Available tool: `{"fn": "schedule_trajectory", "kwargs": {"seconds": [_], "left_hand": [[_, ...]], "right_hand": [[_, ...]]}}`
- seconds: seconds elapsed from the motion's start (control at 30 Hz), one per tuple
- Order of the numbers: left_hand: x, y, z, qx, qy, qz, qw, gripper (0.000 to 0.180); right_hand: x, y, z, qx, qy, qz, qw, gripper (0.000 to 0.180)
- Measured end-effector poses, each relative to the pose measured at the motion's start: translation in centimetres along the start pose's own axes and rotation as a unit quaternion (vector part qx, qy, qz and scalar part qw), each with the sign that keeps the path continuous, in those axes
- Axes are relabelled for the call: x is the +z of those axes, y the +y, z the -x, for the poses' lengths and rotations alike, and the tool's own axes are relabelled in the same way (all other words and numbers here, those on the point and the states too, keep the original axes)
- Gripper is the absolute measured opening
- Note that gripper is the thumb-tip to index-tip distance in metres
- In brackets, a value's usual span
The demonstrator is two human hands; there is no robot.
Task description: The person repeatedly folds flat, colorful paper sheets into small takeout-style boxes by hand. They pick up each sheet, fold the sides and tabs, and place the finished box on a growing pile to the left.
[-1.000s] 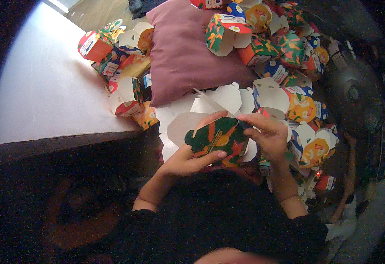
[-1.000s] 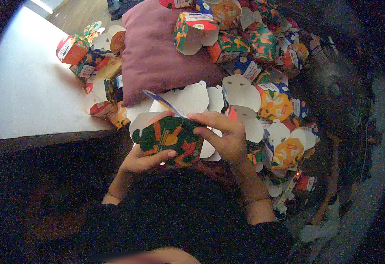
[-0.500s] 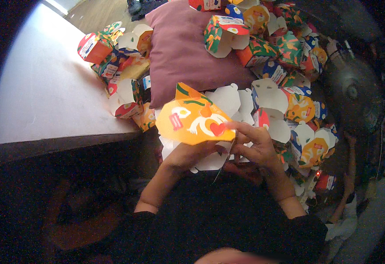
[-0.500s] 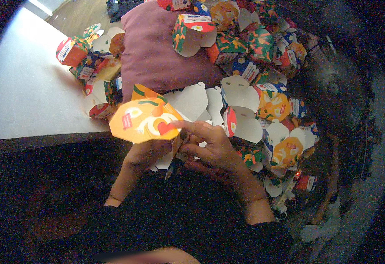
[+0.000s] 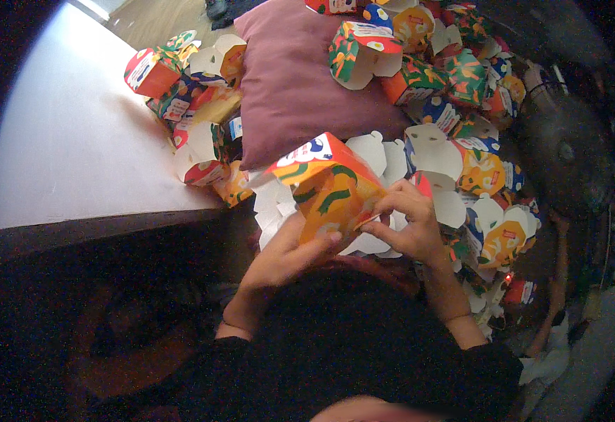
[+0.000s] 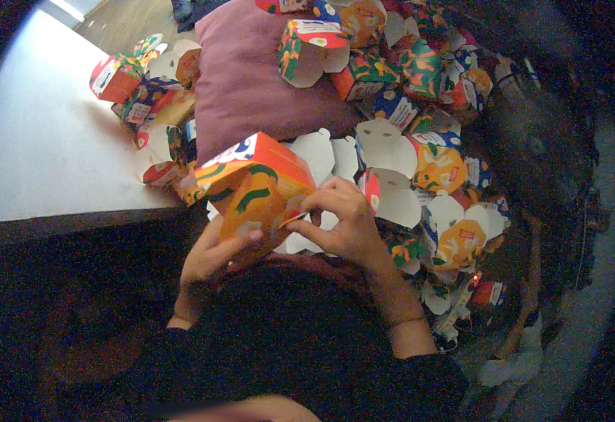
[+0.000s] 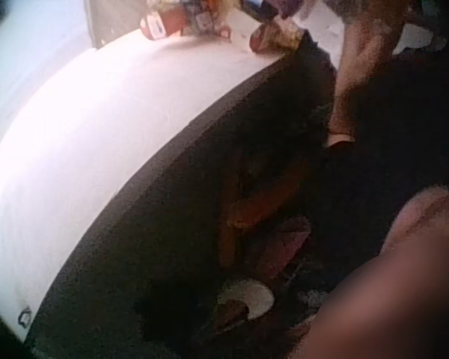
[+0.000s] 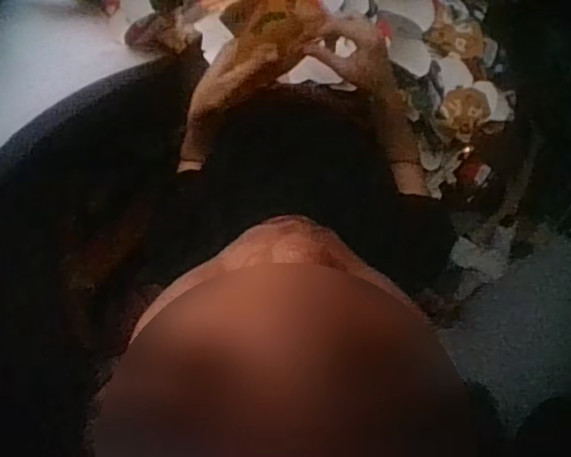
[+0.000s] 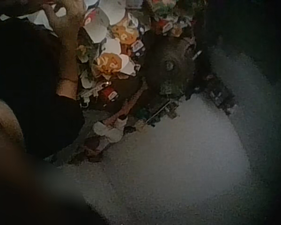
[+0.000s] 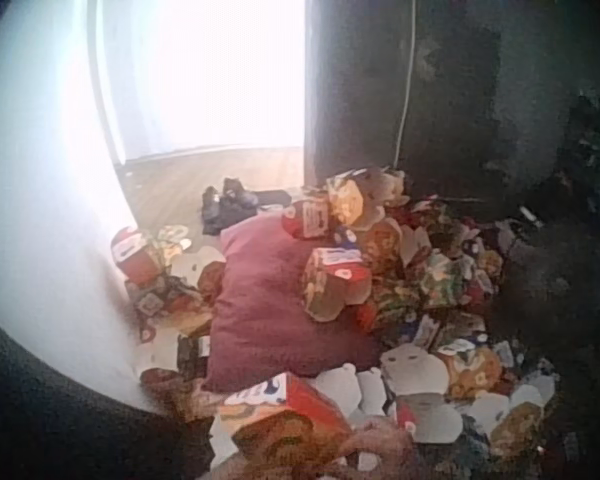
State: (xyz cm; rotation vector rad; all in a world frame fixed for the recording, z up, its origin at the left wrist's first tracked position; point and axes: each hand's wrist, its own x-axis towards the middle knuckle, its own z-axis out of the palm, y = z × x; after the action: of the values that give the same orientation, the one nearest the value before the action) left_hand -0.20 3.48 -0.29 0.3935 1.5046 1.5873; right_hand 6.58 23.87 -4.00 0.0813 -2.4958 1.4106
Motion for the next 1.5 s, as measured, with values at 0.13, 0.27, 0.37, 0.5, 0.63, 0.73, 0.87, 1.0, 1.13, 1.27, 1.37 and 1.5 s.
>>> {"fn": "schedule_trajectory", "kwargs": {"seconds": [0.13,0.27,0.37,0.5,0.63,0.73,0.87,1.0,1.13,1.27,1.37,1.5], "left_hand": [[0.7,-0.7,-0.5,0.048,0.030,-0.087,0.995,0.039],[0.6,-1.4,-0.8,-0.037,0.060,0.063,0.996,0.038],[0.3,-1.6,-0.9,-0.077,0.052,0.093,0.991,0.037],[0.2,-1.8,-0.9,-0.085,0.068,0.142,0.984,0.039],[0.0,-1.8,-1.0,-0.100,0.102,0.210,0.967,0.042],[-0.3,-1.6,-1.0,-0.077,0.082,0.245,0.963,0.050],[-0.5,-1.4,-1.2,-0.086,0.025,0.206,0.974,0.056],[-0.2,-1.7,-1.3,-0.019,0.023,0.173,0.984,0.060],[-0.5,-1.7,-1.1,-0.083,0.042,0.148,0.985,0.051],[-0.9,-1.2,-1.1,-0.087,0.049,0.160,0.982,0.051],[-0.7,-0.7,-1.5,-0.157,0.064,0.028,0.985,0.052],[0.0,-0.8,-1.4,-0.043,0.050,0.113,0.991,0.054]], "right_hand": [[0.5,0.0,0.1,0.018,0.063,0.009,0.998,0.019],[1.0,0.1,0.8,0.083,0.065,-0.107,0.989,0.017],[1.0,0.7,1.3,0.128,0.056,-0.214,0.967,0.016],[0.9,1.5,1.8,0.130,0.039,-0.278,0.951,0.016],[0.8,1.7,1.6,0.103,0.022,-0.249,0.963,0.016],[0.6,1.4,0.6,-0.040,0.071,-0.141,0.987,0.043],[0.9,-0.1,0.2,0.101,-0.012,-0.460,0.882,0.092],[0.6,-0.6,0.2,0.148,-0.074,-0.408,0.898,0.102],[0.9,0.0,0.2,0.059,0.004,-0.244,0.968,0.066],[0.6,-0.1,0.6,-0.012,0.026,-0.090,0.996,0.022],[0.3,-0.5,0.8,0.059,0.019,-0.113,0.992,0.011],[0.3,-0.5,0.9,0.069,0.051,-0.168,0.982,0.011]]}}
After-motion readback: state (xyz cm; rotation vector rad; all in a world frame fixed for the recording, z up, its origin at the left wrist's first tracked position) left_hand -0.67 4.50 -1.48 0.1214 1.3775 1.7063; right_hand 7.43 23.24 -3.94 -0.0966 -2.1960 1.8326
